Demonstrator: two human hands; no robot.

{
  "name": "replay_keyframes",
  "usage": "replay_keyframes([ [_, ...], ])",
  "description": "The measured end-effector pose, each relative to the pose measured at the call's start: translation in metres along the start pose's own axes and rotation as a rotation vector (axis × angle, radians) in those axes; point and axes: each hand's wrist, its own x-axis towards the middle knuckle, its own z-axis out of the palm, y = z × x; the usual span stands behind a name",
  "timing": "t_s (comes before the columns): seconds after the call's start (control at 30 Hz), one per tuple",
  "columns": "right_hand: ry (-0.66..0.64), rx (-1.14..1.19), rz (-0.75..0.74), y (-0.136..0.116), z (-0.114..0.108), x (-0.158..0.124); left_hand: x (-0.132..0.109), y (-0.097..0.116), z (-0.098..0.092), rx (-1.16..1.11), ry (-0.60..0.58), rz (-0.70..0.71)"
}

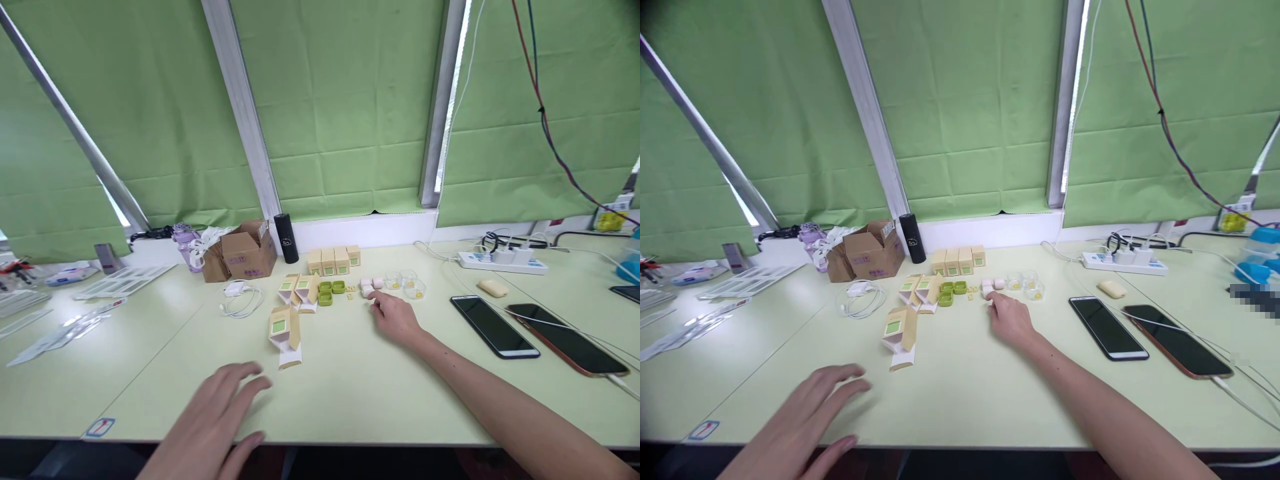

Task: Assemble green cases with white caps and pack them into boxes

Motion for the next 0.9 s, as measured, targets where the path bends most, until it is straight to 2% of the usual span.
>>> replay_keyframes([
  [0.07, -0.008, -0.032, -0.027, -0.002, 0.0, -0.001, 0.044, 0.024, 0.01, -0.303, -0.065, -0.032],
  [0.17, -0.038, -0.097, -0.052, -0.004, 0.0, -0.002, 0.109, 0.045, 0.039, -0.944, -0.134, -0.159],
  [0.2, -0.049, -0.117, -0.057, -0.004, 0.001, -0.002, 0.13, 0.047, 0.051, -1.192, -0.171, -0.209],
  [0.27, -0.066, -0.144, -0.066, -0.005, 0.001, -0.002, 0.167, 0.049, 0.073, -1.645, -0.152, -0.322],
  [0.37, -0.077, -0.166, -0.086, -0.006, 0.002, 0.0, 0.207, 0.046, 0.096, -1.988, -0.185, -0.501],
  [0.47, -0.086, -0.188, -0.104, -0.007, 0.002, 0.001, 0.224, 0.041, 0.109, -2.088, -0.171, -0.564],
  [0.57, -0.092, -0.197, -0.11, -0.007, 0.003, 0.002, 0.22, 0.036, 0.119, -2.026, -0.132, -0.582],
  [0.63, -0.095, -0.201, -0.107, -0.007, 0.003, 0.002, 0.213, 0.032, 0.124, -1.907, -0.077, -0.528],
  [0.73, -0.085, -0.208, -0.11, -0.006, 0.004, 0.001, 0.203, 0.026, 0.127, -1.725, -0.126, -0.418],
  [0.9, -0.075, -0.206, -0.111, -0.005, 0.006, 0.0, 0.198, 0.012, 0.12, -1.436, -0.199, -0.264],
])
